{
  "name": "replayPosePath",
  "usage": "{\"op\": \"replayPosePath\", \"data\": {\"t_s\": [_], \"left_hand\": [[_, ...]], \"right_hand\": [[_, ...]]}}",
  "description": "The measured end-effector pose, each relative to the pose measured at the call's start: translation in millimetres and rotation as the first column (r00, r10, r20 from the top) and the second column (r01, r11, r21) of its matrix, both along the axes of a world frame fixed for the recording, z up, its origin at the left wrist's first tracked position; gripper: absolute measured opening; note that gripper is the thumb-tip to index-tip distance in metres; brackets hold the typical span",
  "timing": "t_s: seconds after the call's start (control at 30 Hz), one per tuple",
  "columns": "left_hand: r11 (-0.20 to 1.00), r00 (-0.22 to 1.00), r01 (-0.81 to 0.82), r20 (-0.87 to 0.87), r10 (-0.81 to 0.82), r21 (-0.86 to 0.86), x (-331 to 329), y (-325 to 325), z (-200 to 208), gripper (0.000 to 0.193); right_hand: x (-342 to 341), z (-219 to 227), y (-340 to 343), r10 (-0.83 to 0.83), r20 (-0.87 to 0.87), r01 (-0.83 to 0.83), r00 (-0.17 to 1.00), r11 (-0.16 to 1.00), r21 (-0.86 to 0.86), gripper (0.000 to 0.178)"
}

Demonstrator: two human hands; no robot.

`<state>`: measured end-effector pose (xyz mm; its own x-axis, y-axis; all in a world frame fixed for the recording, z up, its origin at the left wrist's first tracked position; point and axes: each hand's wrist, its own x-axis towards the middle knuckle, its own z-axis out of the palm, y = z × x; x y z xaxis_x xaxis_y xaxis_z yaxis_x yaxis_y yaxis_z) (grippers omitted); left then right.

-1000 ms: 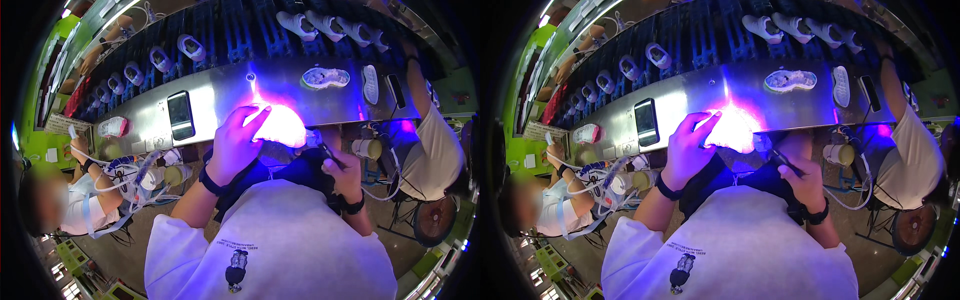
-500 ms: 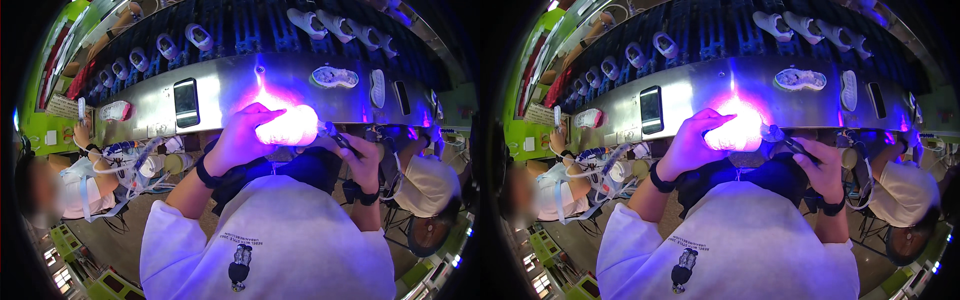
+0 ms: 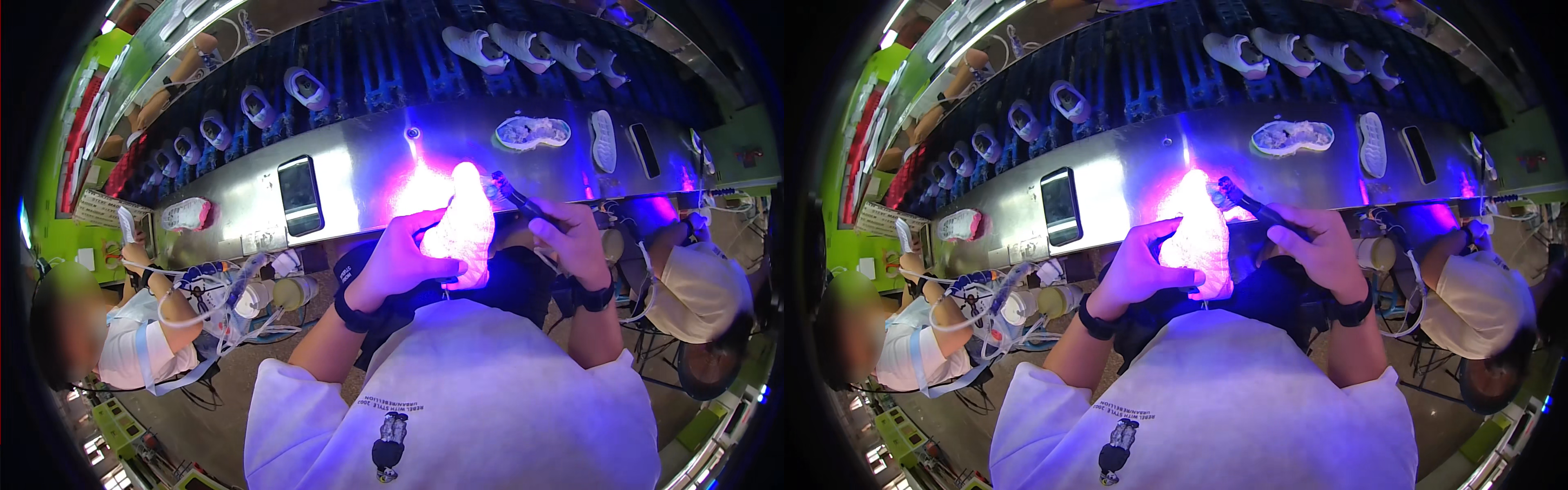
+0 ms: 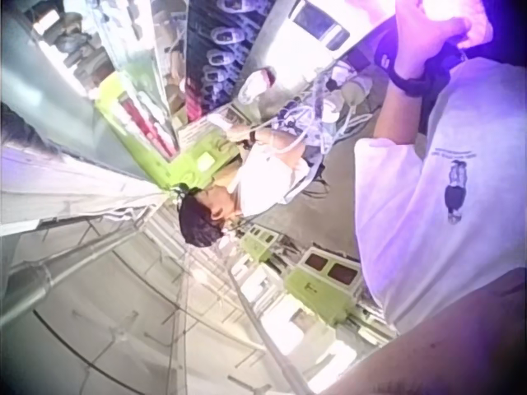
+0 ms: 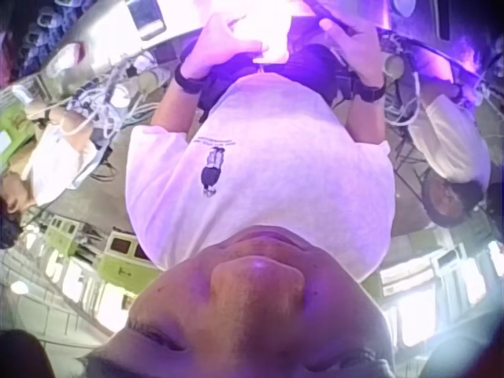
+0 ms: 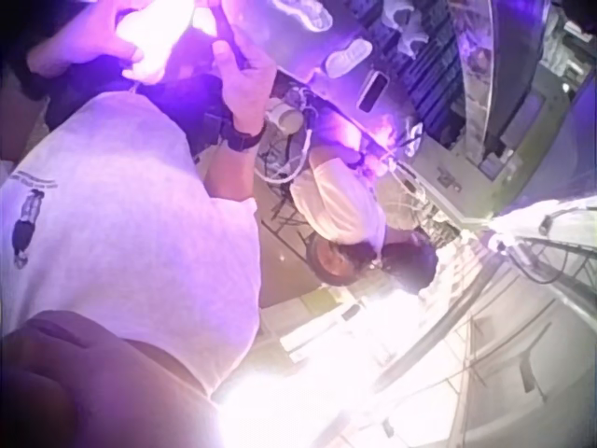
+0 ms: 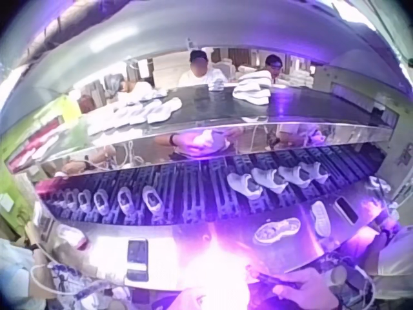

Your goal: Assemble and inspect shoe components on a factory production line.

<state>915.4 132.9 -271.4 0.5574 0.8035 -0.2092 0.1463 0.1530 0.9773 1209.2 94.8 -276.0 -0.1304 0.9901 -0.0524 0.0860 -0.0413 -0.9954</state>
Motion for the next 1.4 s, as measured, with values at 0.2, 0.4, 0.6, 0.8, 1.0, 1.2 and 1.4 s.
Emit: {"op": "replayPosePath", "data": {"t_s": [0.2,0.4,0.6,0.8,1.0,1.2,1.4], "left_hand": [[0.988,1.000,0.008,0.012,-0.007,-0.154,2.5,2.0,8.3,0.063],[0.954,0.994,-0.099,0.017,0.108,-0.285,11.4,0.6,-0.4,0.038],[0.859,0.978,-0.140,0.065,0.197,-0.492,21.6,1.3,-7.4,0.037],[0.955,0.992,-0.113,0.020,0.124,-0.275,29.9,-1.9,-22.3,0.034],[0.942,0.959,-0.266,0.040,0.280,-0.206,37.1,3.8,0.3,0.030],[0.941,0.944,-0.329,-0.035,0.327,-0.076,28.3,16.0,-6.0,0.046],[0.901,0.910,-0.399,0.045,0.412,-0.169,28.3,17.7,-19.4,0.038]], "right_hand": [[16.4,8.5,7.2,0.128,0.034,-0.122,0.991,0.983,-0.138,0.036],[4.8,-23.3,-0.6,-0.002,-0.014,0.001,1.000,0.994,-0.109,0.031],[16.6,-45.3,-28.6,0.006,0.107,-0.014,0.994,0.998,0.067,0.031],[16.9,-25.7,-19.5,-0.047,0.158,0.055,0.986,0.997,-0.047,0.032],[29.8,-17.5,-19.3,0.082,0.070,-0.064,0.994,0.971,-0.232,0.034],[39.3,-14.3,-30.4,0.147,0.088,-0.118,0.985,0.954,-0.277,0.032],[19.7,-13.9,-38.0,0.006,0.284,0.022,0.959,0.995,-0.095,0.033]]}}
